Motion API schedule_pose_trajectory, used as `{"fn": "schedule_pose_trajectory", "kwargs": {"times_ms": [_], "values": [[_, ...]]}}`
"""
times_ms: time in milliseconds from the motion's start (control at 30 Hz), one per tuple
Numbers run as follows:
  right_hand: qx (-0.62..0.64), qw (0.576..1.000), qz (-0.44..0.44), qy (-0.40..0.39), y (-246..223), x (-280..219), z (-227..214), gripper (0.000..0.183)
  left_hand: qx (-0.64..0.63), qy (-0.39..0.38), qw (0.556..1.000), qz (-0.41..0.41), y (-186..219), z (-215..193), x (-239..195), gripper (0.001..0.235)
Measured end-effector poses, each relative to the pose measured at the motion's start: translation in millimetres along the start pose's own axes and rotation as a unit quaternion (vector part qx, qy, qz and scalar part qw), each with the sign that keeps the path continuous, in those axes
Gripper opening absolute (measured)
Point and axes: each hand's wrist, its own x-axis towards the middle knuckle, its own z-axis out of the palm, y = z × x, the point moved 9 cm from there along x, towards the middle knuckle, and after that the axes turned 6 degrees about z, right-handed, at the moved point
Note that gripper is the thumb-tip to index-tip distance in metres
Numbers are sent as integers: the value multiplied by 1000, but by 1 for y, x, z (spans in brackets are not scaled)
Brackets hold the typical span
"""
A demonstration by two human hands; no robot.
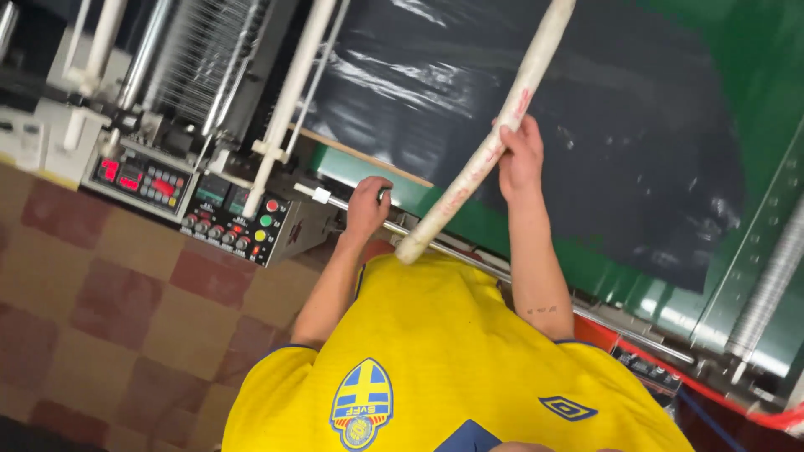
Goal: The person uses a long white pole to roll a large black plastic sheet onto a conveyor belt. They guide the sheet with one hand while rotating the pole with the other, repeatedly winding the material until the belt is covered.
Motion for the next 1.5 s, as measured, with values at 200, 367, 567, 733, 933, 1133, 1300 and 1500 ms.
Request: {"fn": "schedule_pose_trajectory", "kwargs": {"times_ms": [200,367,567,733,933,1133,1300,1500], "values": [[-30,997,51,-51,18,-30,55,39,45,78,996,5,4,10,-1,17],[-31,998,36,-40,12,-23,67,38,24,112,993,41,13,-6,2,16],[-20,999,15,-29,3,-10,103,40,-54,142,988,0,10,-25,2,14],[7,999,0,-35,4,2,147,39,-141,146,975,-85,-6,-32,7,23],[-7,996,29,-79,0,3,141,46,-136,218,948,-187,-24,-39,-4,29],[-9,997,-8,77,11,71,-93,45,-27,241,956,-166,-2,-27,-4,22],[-632,757,-47,159,-90,26,-339,38,3,217,963,-160,35,26,-5,20],[-422,807,-72,406,-67,3,-642,43,11,-6,1000,-9,163,159,40,27]]}}
